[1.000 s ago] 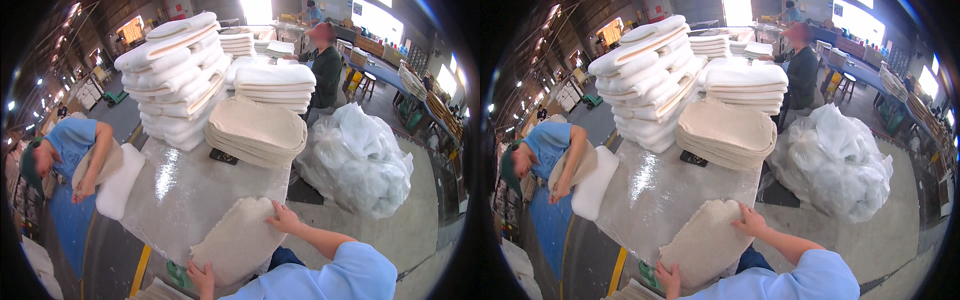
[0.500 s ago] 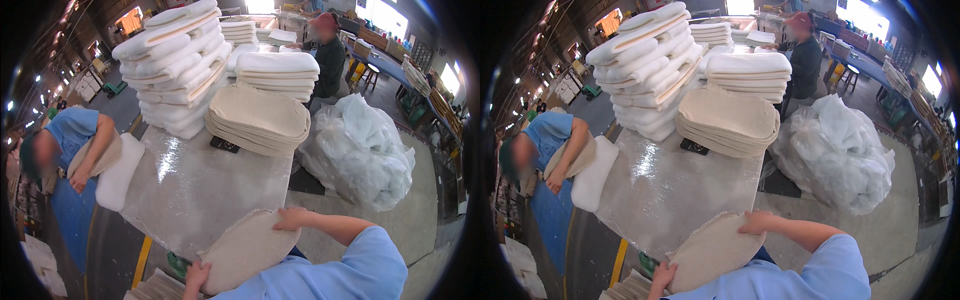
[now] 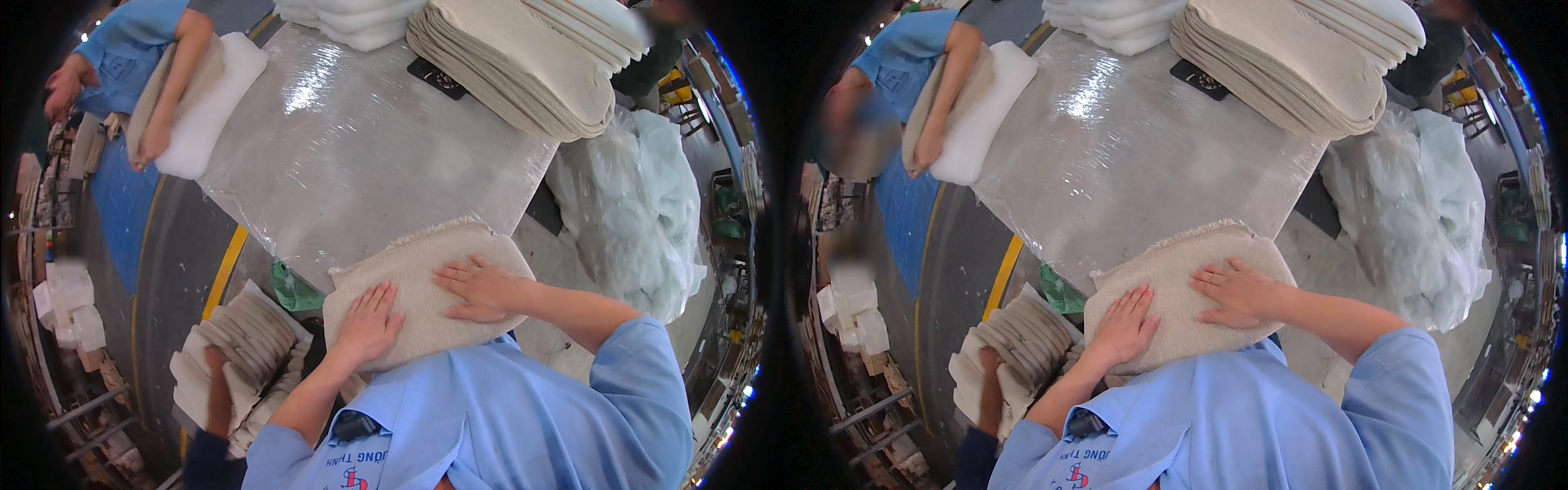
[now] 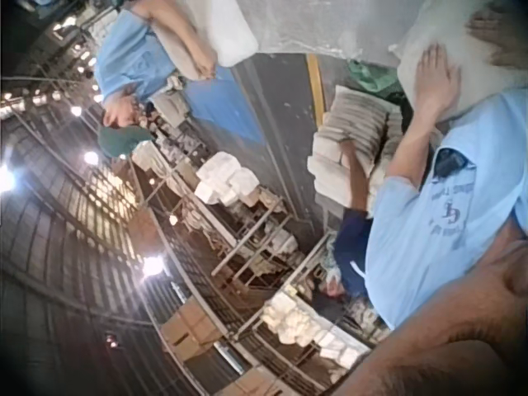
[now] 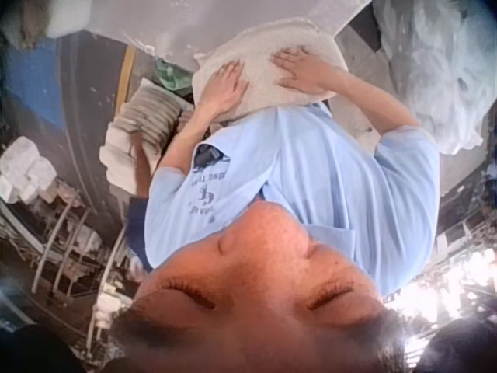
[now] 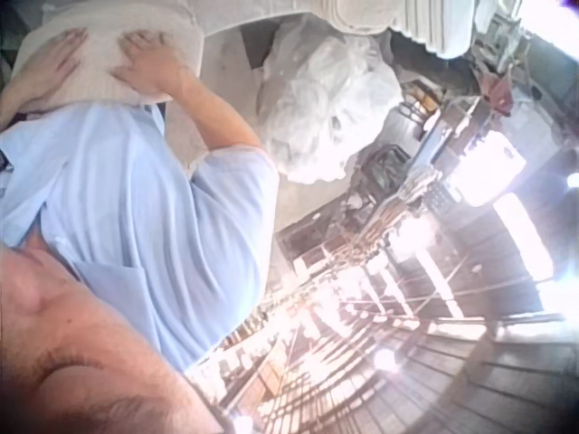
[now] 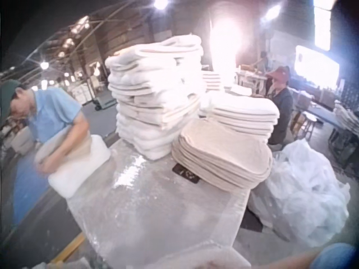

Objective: The person folds beige cushion covers and inserts white foam inserts, then stacks the finished cushions on a table. The person handles each cushion one at a time, aligning edges and smoothing the surface before stacking.

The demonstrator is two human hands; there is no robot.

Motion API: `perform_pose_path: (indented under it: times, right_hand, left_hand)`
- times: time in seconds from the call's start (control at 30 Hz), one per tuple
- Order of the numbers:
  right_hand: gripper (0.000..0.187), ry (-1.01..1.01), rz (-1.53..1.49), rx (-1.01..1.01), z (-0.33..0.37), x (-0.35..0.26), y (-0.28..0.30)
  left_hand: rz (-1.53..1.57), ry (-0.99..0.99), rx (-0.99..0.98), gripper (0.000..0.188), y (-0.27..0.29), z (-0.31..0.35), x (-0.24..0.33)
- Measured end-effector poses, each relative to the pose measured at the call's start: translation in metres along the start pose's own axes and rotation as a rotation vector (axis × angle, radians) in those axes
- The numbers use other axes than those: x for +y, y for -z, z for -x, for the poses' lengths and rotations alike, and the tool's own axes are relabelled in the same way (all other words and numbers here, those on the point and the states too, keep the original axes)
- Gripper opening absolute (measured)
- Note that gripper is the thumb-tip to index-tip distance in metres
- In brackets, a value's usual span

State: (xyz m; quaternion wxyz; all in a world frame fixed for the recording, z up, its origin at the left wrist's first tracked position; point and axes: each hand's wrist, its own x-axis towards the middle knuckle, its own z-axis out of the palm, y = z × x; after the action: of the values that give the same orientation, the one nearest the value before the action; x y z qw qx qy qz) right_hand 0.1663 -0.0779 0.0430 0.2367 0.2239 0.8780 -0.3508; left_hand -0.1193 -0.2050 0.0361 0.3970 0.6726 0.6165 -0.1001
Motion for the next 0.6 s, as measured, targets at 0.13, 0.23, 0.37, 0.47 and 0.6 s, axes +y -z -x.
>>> perform_pose_path:
  times: [0.13,0.23,0.37,0.47,0.6]
  right_hand:
    - [0.088,-0.022,0.005,0.017,-0.023,0.006,0.004]
    - [0.088,-0.030,-0.001,0.012,-0.027,0.011,0.005]
    - [0.086,-0.107,0.011,0.049,-0.020,0.020,0.003]
    - [0.082,-0.279,0.008,0.040,0.000,0.041,0.015]
    - [0.077,-0.347,-0.038,0.106,0.008,0.055,0.014]
  left_hand:
    - [0.012,0.020,0.042,0.071,-0.004,-0.003,0.000]
    - [0.022,0.055,0.045,0.070,-0.002,-0.007,-0.003]
    - [-0.023,0.195,0.034,0.069,0.008,-0.006,-0.019]
    - [-0.026,0.266,0.016,0.069,0.010,-0.004,-0.032]
    - [-0.057,0.345,0.015,0.071,0.005,-0.009,-0.036]
